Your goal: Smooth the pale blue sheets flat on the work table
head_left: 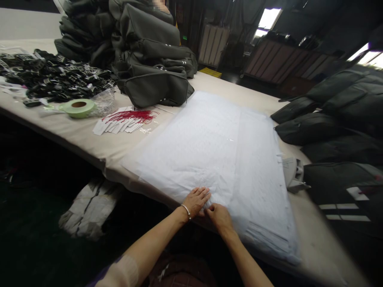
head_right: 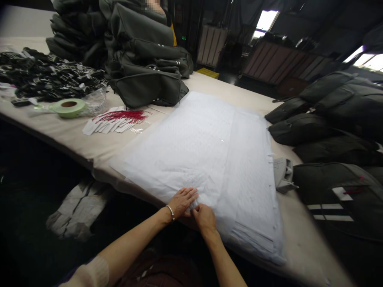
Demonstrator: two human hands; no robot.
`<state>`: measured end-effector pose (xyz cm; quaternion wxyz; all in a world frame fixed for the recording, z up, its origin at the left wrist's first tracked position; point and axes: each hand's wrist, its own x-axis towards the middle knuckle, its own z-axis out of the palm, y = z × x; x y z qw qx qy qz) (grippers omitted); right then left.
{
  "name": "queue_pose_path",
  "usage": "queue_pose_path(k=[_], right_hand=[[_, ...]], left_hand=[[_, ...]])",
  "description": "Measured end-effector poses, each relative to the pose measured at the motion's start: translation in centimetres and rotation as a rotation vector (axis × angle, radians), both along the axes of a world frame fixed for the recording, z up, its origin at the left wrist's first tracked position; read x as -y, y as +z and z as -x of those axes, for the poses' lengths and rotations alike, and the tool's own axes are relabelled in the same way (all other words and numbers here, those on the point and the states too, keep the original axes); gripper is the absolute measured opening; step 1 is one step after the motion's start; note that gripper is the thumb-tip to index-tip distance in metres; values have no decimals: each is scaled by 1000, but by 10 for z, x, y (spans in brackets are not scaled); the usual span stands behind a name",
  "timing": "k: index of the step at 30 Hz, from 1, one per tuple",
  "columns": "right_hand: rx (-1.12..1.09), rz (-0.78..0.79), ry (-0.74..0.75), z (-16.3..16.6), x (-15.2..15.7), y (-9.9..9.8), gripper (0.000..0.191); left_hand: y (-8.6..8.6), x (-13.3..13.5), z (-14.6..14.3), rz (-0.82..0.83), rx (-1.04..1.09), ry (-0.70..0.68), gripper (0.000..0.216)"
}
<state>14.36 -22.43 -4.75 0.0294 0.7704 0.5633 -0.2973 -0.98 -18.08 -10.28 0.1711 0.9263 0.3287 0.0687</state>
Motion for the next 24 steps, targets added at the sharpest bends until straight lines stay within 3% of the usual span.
queue_pose_path(k=[4,11,15,17,19,21,24], right_hand=[[111,-4,54,4,-3,0,15],[246,-113,39,-14,3,9,33],[247,-277,66,-25,16,23,40],[218,-401,178,-23,25,24,42],[180,-549,403,-18,33,13,53],[148,-663,642,-15,41,-10,71],[93,-720,783,-17,44,-60,92]], left_hand=[[1,-2,3,-5,11,-11,89],[-1,-4,3,-14,28,-25,94],[5,-3,7,-12,22,-51,107],[13,0,16,-48,20,-44,112],[21,4,28,-95,-4,2,114],[26,8,40,-93,-79,65,116],[20,13,53,17,-258,106,126]])
